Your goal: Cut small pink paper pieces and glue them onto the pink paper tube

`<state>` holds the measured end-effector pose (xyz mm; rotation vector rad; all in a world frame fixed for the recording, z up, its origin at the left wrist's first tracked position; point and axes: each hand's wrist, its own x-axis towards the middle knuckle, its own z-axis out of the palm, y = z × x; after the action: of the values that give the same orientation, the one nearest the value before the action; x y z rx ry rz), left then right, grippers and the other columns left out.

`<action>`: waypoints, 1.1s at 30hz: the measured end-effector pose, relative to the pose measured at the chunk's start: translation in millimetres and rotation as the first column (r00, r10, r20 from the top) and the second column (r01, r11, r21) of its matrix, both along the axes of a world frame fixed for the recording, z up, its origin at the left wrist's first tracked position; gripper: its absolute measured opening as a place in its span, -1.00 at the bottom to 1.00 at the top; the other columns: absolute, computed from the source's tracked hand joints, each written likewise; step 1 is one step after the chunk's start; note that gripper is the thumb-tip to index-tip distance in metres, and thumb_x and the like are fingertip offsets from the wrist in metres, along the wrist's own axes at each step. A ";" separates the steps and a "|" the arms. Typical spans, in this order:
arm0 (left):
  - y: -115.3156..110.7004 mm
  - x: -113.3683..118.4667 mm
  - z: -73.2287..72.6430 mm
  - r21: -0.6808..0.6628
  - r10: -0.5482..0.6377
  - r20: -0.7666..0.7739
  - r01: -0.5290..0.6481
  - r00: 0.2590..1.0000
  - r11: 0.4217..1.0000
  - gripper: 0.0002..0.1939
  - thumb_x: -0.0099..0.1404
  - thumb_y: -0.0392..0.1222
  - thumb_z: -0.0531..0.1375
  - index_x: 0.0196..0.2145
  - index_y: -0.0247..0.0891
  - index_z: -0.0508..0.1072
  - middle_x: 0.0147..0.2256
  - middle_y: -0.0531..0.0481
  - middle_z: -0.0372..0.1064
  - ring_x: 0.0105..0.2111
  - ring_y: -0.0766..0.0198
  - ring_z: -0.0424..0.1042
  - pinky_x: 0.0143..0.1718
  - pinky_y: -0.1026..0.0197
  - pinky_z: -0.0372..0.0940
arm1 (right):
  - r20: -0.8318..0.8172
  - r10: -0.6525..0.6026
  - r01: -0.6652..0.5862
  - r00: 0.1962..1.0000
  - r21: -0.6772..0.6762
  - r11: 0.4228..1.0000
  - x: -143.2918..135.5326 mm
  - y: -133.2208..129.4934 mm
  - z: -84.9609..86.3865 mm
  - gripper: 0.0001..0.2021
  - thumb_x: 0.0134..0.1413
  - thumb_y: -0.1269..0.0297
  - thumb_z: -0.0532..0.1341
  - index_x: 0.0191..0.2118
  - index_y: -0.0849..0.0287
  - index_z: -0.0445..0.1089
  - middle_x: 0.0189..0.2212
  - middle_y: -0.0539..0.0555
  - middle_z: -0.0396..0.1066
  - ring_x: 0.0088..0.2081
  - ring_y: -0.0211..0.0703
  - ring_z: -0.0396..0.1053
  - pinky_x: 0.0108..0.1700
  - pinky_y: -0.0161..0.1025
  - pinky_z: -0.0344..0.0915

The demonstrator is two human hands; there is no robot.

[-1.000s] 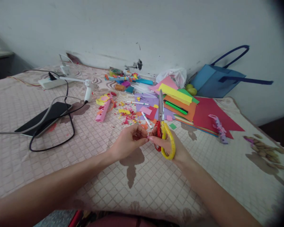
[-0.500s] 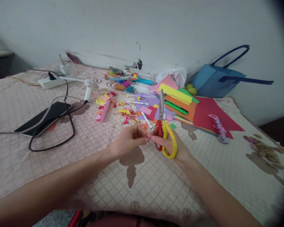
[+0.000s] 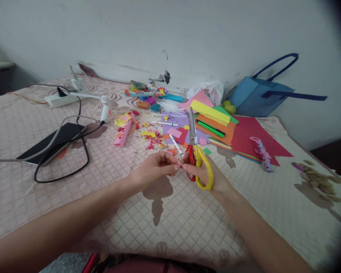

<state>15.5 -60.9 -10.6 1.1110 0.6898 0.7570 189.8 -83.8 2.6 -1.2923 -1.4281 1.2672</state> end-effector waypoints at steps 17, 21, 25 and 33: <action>-2.0 0.2 2.2 -0.055 0.024 -0.015 -0.025 1.000 0.998 -0.80 0.08 -0.20 0.26 -0.37 -0.34 0.34 -0.51 0.05 0.33 -0.49 0.40 0.35 -0.39 0.27 0.24 | 0.030 0.002 -0.001 1.000 -0.017 1.000 1.0 3.6 0.8 -0.86 -0.13 0.31 0.24 -0.42 0.15 0.25 -0.61 -0.13 0.19 -0.67 -0.40 0.09 -0.68 -0.40 0.08; -2.1 0.9 2.6 -0.007 0.024 -0.069 -0.025 0.997 1.000 -0.77 0.05 -0.19 0.28 -0.37 -0.33 0.33 -0.52 0.07 0.32 -0.49 0.41 0.34 -0.41 0.29 0.24 | 0.038 0.003 -0.003 0.999 -0.005 1.000 0.0 3.5 -0.4 -0.85 -0.12 0.28 0.25 -0.41 0.14 0.25 -0.61 -0.13 0.20 -0.67 -0.39 0.11 -0.67 -0.39 0.08; -2.4 1.0 3.4 -0.013 0.050 -0.053 -0.051 0.997 0.999 -0.77 0.05 -0.21 0.28 -0.37 -0.33 0.32 -0.49 0.08 0.32 -0.50 0.42 0.34 -0.41 0.29 0.24 | -0.014 -0.024 0.025 1.000 0.032 0.999 -1.3 3.3 -3.8 -0.84 -0.04 0.19 0.21 -0.41 0.12 0.23 -0.65 -0.15 0.16 -0.67 -0.38 0.10 -0.66 -0.39 0.07; -1.1 1.1 -0.7 0.028 0.036 -0.039 -0.035 0.999 0.999 -0.78 0.06 -0.25 0.27 -0.34 -0.33 0.32 -0.46 0.08 0.31 -0.49 0.43 0.33 -0.42 0.30 0.25 | -0.030 -0.015 0.015 0.999 -0.005 1.000 -5.2 0.1 -7.5 -0.78 -0.13 0.18 0.29 -0.41 0.13 0.25 -0.59 -0.12 0.21 -0.65 -0.39 0.10 -0.66 -0.40 0.06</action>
<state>16.6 -62.0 -11.3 1.1439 0.7362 0.7787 184.7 -83.7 -4.9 -1.2794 -1.3929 1.2759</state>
